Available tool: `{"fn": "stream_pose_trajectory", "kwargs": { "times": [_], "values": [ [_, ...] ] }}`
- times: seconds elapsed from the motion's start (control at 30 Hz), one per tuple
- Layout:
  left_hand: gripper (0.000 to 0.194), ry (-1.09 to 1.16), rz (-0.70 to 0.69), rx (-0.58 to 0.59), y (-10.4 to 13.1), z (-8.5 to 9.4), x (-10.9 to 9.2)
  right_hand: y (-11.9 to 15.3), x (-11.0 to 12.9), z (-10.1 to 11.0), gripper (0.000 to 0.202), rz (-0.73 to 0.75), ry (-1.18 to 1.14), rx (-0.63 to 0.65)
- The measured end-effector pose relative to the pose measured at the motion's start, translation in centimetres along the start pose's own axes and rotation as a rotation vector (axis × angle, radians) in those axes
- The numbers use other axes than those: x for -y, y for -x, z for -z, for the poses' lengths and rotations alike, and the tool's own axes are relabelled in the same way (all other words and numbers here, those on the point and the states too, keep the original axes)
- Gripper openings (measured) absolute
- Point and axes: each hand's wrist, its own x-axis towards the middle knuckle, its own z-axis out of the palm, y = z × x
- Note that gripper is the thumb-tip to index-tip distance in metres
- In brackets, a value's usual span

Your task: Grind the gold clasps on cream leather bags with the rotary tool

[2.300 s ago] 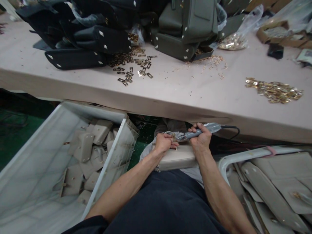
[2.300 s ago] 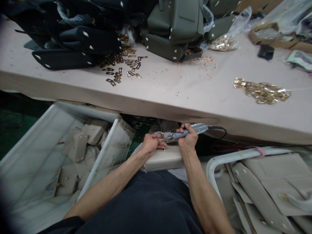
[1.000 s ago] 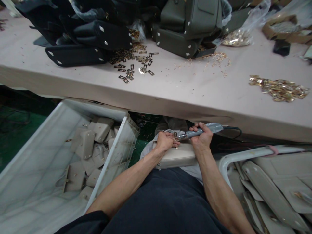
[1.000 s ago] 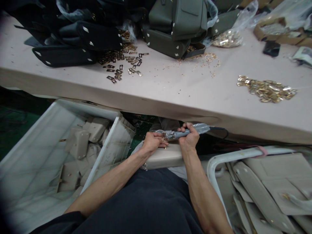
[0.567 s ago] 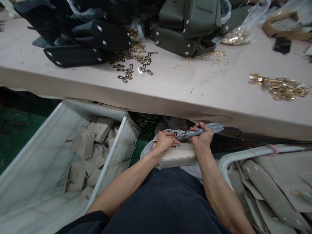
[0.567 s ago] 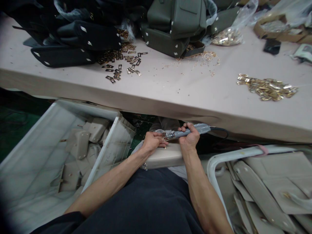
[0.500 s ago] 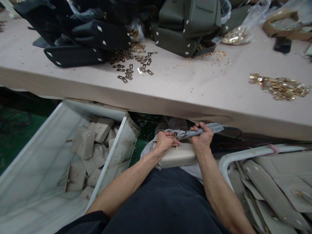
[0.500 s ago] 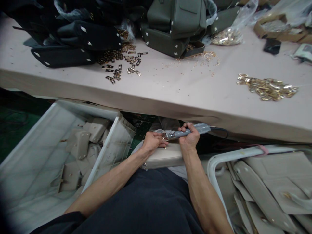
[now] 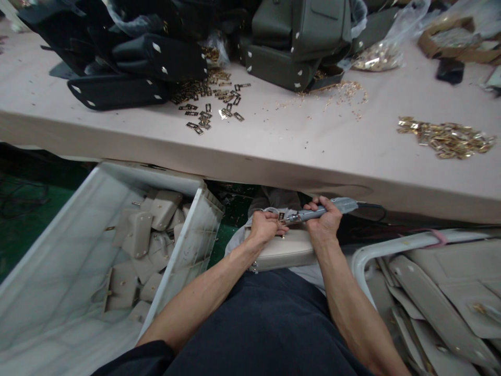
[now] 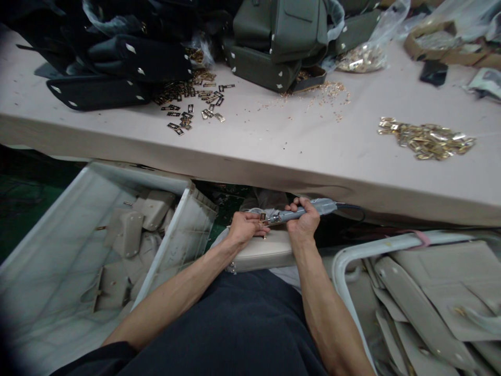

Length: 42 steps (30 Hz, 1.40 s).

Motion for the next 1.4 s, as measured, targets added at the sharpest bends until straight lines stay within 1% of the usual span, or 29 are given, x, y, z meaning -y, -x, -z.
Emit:
{"fn": "stream_pose_trajectory", "kwargs": {
  "times": [0.13,0.37,0.67,0.87,1.03,1.17,1.3,1.4],
  "values": [
    [0.024,0.000,0.002,-0.004,0.0,0.0,0.0,0.0,0.0,0.0,0.010,0.002,0.000,-0.002],
    [0.019,-0.019,-0.007,-0.006,0.1,-0.1,-0.1,0.0,0.0,-0.1,0.010,0.000,-0.004,-0.030],
    [0.021,-0.029,-0.007,-0.010,0.0,-0.1,0.0,0.1,0.1,-0.1,0.010,-0.007,0.026,-0.026],
    [0.017,-0.043,-0.015,0.007,-0.1,0.0,0.1,0.1,0.0,0.0,0.011,0.002,0.038,-0.007],
    [0.020,-0.073,-0.008,0.008,-0.2,-0.1,0.3,0.2,0.1,0.1,0.017,0.021,0.058,0.036],
    [0.022,-0.116,0.000,0.000,-0.1,-0.2,0.3,0.7,0.3,-0.3,0.017,0.062,0.090,0.087],
    [0.027,-0.154,0.007,0.026,0.1,-0.2,0.2,1.4,0.6,-0.9,0.018,0.092,0.121,0.190],
    [0.025,-0.165,0.006,0.035,0.0,-0.1,0.2,1.8,0.8,-1.3,0.019,0.098,0.145,0.273]
  ]
}}
